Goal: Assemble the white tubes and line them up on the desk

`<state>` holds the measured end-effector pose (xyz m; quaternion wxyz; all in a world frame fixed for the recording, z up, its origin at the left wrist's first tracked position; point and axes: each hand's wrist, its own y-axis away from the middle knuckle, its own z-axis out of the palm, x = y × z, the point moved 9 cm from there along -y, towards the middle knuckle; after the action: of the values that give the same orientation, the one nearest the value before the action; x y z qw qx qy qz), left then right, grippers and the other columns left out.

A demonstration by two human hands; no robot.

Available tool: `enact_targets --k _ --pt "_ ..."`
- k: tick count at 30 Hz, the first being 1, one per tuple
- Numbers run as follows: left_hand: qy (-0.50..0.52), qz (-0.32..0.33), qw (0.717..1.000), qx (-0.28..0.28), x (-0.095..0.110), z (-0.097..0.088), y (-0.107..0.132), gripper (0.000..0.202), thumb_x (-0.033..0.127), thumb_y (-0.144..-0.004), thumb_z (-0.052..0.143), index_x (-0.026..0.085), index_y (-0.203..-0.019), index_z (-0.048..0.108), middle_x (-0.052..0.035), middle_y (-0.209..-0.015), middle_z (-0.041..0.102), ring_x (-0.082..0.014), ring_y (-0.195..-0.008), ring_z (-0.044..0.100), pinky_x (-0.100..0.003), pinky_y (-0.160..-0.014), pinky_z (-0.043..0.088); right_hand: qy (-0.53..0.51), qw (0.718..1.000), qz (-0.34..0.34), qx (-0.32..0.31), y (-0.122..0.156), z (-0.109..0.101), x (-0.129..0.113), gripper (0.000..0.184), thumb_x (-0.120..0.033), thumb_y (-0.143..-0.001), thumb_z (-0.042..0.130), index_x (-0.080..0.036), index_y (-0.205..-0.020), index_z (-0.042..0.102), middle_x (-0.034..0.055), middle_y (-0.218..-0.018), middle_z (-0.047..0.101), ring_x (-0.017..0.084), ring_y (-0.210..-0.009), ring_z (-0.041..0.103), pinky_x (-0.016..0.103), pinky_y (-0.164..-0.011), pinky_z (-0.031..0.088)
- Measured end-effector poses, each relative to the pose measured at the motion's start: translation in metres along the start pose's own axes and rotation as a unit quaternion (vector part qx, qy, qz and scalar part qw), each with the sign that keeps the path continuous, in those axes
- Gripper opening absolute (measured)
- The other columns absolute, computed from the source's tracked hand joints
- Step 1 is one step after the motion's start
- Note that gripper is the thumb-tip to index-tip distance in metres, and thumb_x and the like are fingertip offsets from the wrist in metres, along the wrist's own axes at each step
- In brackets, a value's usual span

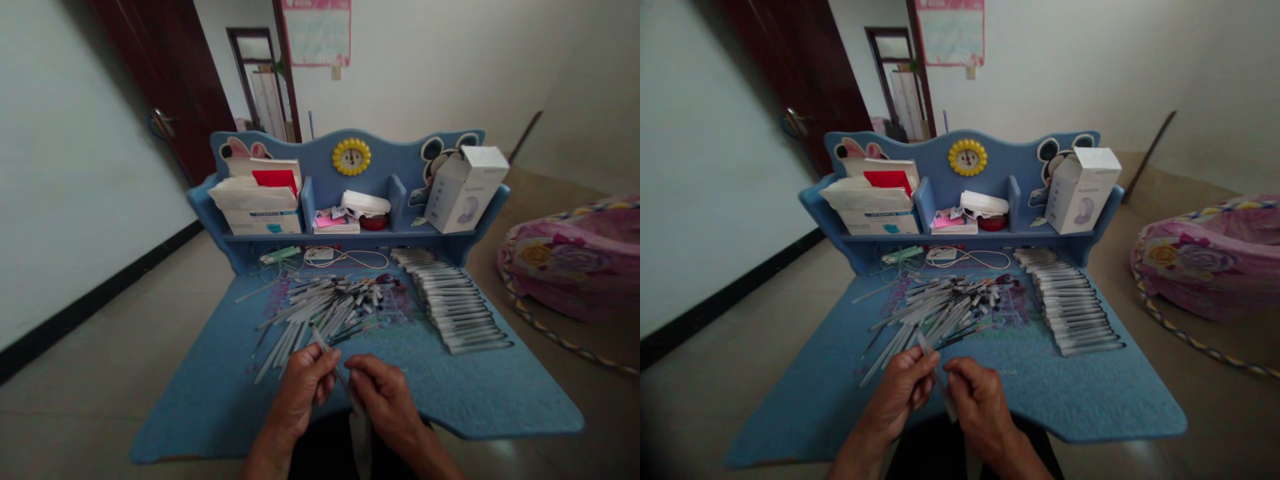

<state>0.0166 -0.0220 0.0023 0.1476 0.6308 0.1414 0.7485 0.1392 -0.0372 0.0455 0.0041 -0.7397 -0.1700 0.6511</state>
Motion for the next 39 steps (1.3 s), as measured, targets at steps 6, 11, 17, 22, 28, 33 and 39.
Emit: enact_targets --k 6,11,17,22,28,33,39 --pt "-0.029 0.012 0.999 -0.008 0.000 0.005 0.003 0.032 0.043 -0.067 0.067 0.015 -0.065 0.051 0.0075 -0.036 0.045 -0.0022 -0.028 0.031 -0.012 -0.030 0.024 0.034 0.999 -0.012 -0.006 0.003 -0.001 0.001 0.018 -0.024 -0.086 0.047 -0.016 -0.091 0.062 -0.0013 -0.064 0.056 0.009 -0.055 0.048 0.019 -0.052 0.039" --pt "-0.029 -0.002 1.000 -0.008 -0.001 0.007 0.004 0.034 0.046 -0.066 0.066 0.016 -0.062 0.050 0.0070 -0.034 0.044 -0.0036 -0.026 0.033 -0.013 -0.028 0.023 0.116 0.987 -0.112 -0.002 0.008 -0.001 -0.011 0.022 -0.015 -0.088 0.041 -0.017 -0.098 0.061 0.0016 -0.072 0.060 0.011 -0.062 0.055 0.021 -0.059 0.044" --pt "0.005 -0.052 0.996 -0.068 -0.012 0.021 0.009 0.041 0.051 -0.056 0.070 0.018 -0.060 0.047 0.0093 -0.034 0.039 -0.0037 -0.025 0.028 -0.015 -0.025 0.021 0.216 0.954 -0.209 0.016 0.000 -0.012 -0.028 0.035 -0.007 -0.087 0.037 -0.020 -0.116 0.053 0.0089 -0.099 0.059 0.015 -0.088 0.058 0.026 -0.072 0.050" --pt "-0.024 -0.087 0.989 -0.119 -0.022 0.032 0.015 0.041 0.049 -0.051 0.075 0.017 -0.061 0.051 0.0091 -0.033 0.038 -0.0044 -0.027 0.030 -0.015 -0.026 0.019 0.362 0.889 -0.274 -0.064 -0.007 0.001 -0.038 0.028 -0.010 -0.084 0.045 -0.019 -0.108 0.056 0.0131 -0.121 0.051 0.019 -0.096 0.057 0.031 -0.075 0.051" --pt "-0.055 -0.056 0.990 -0.116 -0.020 0.026 0.008 0.045 0.058 -0.064 0.062 0.016 -0.055 0.050 0.0054 -0.035 0.043 -0.0046 -0.028 0.032 -0.017 -0.030 0.019 0.458 0.835 -0.291 -0.086 -0.006 -0.010 -0.027 0.023 -0.009 -0.086 0.043 -0.018 -0.100 0.059 0.0094 -0.103 0.060 0.017 -0.083 0.058 0.026 -0.069 0.048" --pt "-0.145 0.034 0.989 0.005 0.003 -0.004 -0.004 0.040 0.055 -0.075 0.052 0.016 -0.063 0.052 0.0057 -0.038 0.046 -0.0050 -0.030 0.031 -0.017 -0.034 0.021 0.574 0.802 -0.150 -0.068 -0.026 -0.083 0.003 0.026 -0.009 -0.086 0.041 -0.020 -0.100 0.060 0.0049 -0.092 0.061 0.013 -0.073 0.057 0.020 -0.063 0.042" --pt "-0.296 0.136 0.937 0.130 0.027 -0.030 -0.008 0.044 0.052 -0.078 0.048 0.018 -0.049 0.046 0.0046 -0.041 0.043 -0.0092 -0.039 0.038 -0.020 -0.044 0.030 0.706 0.704 0.070 -0.035 -0.053 -0.205 0.030 0.031 -0.011 -0.087 0.036 -0.022 -0.105 0.059 0.0063 -0.097 0.060 0.015 -0.078 0.060 0.022 -0.057 0.036"
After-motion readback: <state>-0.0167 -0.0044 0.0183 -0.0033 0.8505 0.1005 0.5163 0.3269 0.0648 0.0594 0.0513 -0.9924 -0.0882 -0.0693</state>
